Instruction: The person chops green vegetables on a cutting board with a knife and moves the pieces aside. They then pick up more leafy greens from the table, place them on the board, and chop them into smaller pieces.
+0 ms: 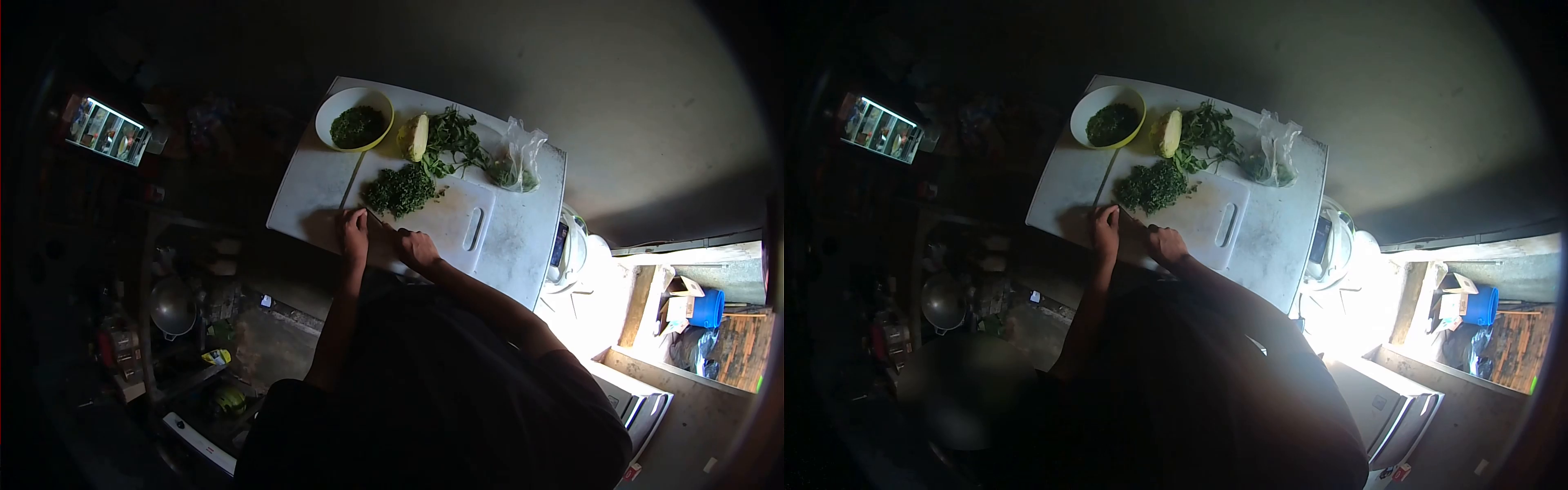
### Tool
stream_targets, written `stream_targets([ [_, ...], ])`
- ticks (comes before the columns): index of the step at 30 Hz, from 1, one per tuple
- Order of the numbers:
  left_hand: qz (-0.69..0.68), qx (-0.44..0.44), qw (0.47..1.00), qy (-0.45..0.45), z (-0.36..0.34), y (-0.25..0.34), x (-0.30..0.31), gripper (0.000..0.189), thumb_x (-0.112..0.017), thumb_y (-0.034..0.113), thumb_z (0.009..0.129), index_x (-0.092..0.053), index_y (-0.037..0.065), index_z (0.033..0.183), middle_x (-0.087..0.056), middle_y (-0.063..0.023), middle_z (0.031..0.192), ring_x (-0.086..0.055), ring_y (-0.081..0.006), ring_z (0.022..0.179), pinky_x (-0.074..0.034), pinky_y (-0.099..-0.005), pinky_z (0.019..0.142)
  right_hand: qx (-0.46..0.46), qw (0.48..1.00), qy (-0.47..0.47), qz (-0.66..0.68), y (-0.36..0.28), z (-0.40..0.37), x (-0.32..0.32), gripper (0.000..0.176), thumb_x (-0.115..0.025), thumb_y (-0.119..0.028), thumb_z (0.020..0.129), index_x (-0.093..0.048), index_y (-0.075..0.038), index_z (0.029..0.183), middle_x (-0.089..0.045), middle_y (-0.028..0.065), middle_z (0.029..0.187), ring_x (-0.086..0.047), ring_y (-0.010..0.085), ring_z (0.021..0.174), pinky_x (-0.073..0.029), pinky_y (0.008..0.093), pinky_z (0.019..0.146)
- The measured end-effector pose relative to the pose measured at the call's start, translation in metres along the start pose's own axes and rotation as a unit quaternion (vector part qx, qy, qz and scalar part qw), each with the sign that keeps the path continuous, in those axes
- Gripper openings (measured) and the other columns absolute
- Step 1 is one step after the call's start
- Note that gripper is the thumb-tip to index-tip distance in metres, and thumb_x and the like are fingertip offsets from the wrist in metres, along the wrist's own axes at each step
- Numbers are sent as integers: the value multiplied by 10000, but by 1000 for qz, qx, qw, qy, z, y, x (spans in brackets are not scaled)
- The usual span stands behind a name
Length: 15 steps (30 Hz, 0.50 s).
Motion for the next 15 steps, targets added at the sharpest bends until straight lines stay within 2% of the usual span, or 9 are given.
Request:
stream_targets([
  [2, -8, 17, 1000, -3, -1, -6, -3, 151, -626, 182, 940, -681, 55, 1000, -647, -148, 971, -616, -355, 957, -485, -418, 836, 31, 998, -15, -53, -5, 3, 3, 491, -590, -162, 788, -568, -97, 1275, -626, 198, 843, -615, 406, 767, -490, 512, 670],
  [3, -41, 48, 998, -13, -2, -10, -6, 157, -624, 184, 943, -678, 53, 1010, -648, -152, 970, -614, -363, 963, -482, -424, 844, 33, 998, -16, -52, -5, 3, 3, 491, -590, -162, 788, -568, -97, 1275, -626, 198, 843, -615, 406, 767, -490, 512, 670],
  [4, -75, 78, 994, -24, -4, -15, -8, 163, -622, 187, 946, -674, 51, 1020, -648, -155, 970, -612, -370, 970, -480, -430, 852, 57, 997, 20, -52, -6, 1, 6, 281, -602, -178, 784, -586, -59, 1039, -623, 202, 802, -624, 412, 748, -501, 515, 669],
  [5, -74, 80, 994, -22, -4, -17, -9, 163, -622, 187, 946, -674, 51, 1020, -648, -155, 970, -612, -370, 970, -480, -430, 852, 79, 994, 54, -52, -7, -1, 8, 174, -615, -193, 780, -604, -21, 803, -619, 206, 761, -632, 419, 729, -513, 517, 668],
  [8, -52, 40, 998, -23, -4, -14, -9, 161, -621, 179, 944, -667, 50, 1027, -647, -161, 988, -606, -383, 986, -480, -433, 857, 43, 997, 30, -57, -21, -2, 26, 174, -613, -190, 779, -603, -17, 794, -621, 205, 765, -632, 417, 707, -518, 509, 654],
  [12, -20, -6, 1000, 7, 0, 4, 1, 134, -637, 151, 921, -674, 51, 1001, -644, -159, 1010, -602, -388, 986, -481, -434, 850, 63, 994, 61, -72, -23, -3, 29, 156, -614, -173, 771, -588, -20, 758, -624, 196, 766, -634, 407, 683, -522, 500, 632],
  [14, -17, -15, 1000, 10, 1, 2, 1, 126, -646, 138, 906, -677, 53, 993, -643, -156, 1012, -603, -385, 980, -483, -435, 842, 68, 994, 66, -60, -8, 1, 9, 194, -593, -133, 798, -657, -35, 953, -631, 173, 763, -637, 387, 653, -521, 492, 600],
  [15, 2, -25, 1000, 13, 0, -2, 0, 122, -654, 126, 891, -681, 55, 988, -644, -152, 1006, -606, -377, 968, -486, -436, 831, 69, 994, 66, -60, -13, 0, 14, 194, -593, -133, 798, -657, -35, 953, -631, 173, 763, -637, 387, 653, -521, 492, 600],
])
Point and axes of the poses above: each hand's wrist, its own z-axis towards the middle knuckle, its own x-axis out of the back of the hand, y = z × x, the point moved 4 cm from there along z, towards the middle knuckle
